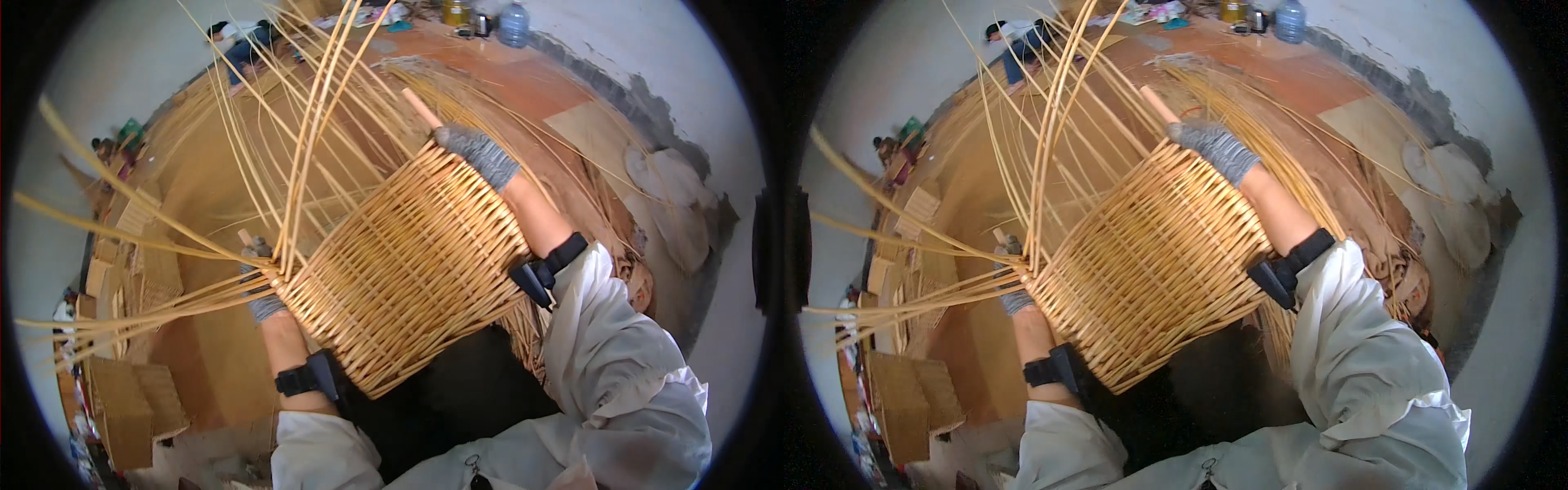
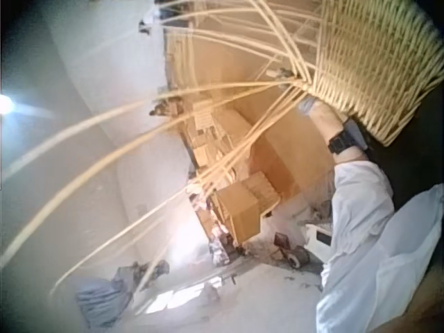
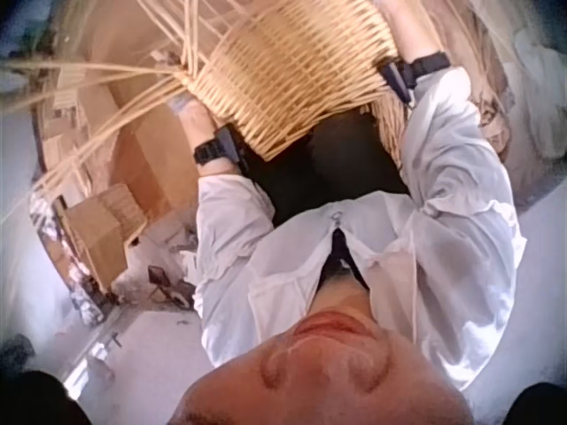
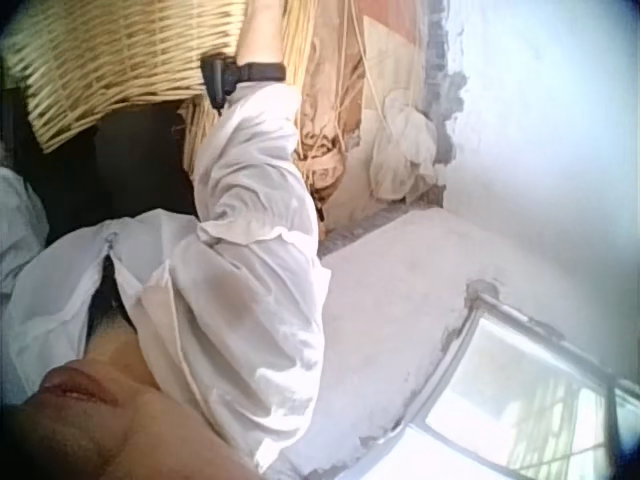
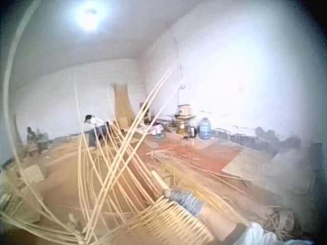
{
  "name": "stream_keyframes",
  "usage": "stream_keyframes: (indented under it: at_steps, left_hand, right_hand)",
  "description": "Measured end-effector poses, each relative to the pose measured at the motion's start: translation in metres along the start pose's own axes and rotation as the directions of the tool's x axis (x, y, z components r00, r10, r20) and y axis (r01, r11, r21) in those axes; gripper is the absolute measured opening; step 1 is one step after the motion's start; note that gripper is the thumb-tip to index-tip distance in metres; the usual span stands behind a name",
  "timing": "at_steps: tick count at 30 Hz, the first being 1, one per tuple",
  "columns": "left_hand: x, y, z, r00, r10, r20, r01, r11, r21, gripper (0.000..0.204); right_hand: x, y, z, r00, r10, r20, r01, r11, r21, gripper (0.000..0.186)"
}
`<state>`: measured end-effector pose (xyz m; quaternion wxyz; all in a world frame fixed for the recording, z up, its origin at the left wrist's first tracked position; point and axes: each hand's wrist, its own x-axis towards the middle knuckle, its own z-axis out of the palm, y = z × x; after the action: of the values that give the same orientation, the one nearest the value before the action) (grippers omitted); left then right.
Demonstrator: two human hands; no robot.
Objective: The recorder is weaving a rectangular wicker basket using long thin strips of wood or vine, including measuring the basket with a tape measure.
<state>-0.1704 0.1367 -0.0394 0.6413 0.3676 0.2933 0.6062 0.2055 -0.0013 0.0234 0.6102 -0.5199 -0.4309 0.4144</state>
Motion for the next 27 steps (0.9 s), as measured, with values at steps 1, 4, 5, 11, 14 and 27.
stream_keyframes:
  at_steps: [1,4,5,11,14,27]
  left_hand:
    - [-0.014,-0.002,0.014,0.999,0.016,-0.034,-0.017,0.999,-0.039,0.022]
    - [-0.018,0.011,0.005,0.979,0.186,0.085,-0.188,0.982,0.021,0.021]
    - [-0.016,0.016,0.006,0.992,0.120,0.046,-0.104,0.960,-0.259,0.023]
    - [0.003,0.073,0.019,0.982,0.103,0.159,-0.067,0.973,-0.220,0.037]
    - [0.007,0.061,0.028,0.987,0.096,0.126,-0.117,0.979,0.168,0.051]
    - [-0.110,-0.105,0.005,0.943,-0.298,0.149,0.174,0.821,0.543,0.071]
  right_hand:
    - [0.002,0.000,-0.003,0.999,-0.052,-0.010,0.051,0.997,-0.059,0.053]
    - [0.004,-0.027,0.013,0.989,-0.146,-0.004,0.143,0.973,-0.181,0.054]
    - [0.004,-0.038,0.015,0.973,-0.229,0.004,0.218,0.921,-0.322,0.055]
    - [-0.010,-0.098,0.035,0.931,-0.364,0.030,0.341,0.836,-0.429,0.051]
    - [-0.036,-0.081,0.024,0.950,-0.293,-0.112,0.249,0.921,-0.301,0.045]
    - [-0.022,0.137,-0.074,0.833,0.082,-0.548,-0.126,0.991,-0.043,0.034]
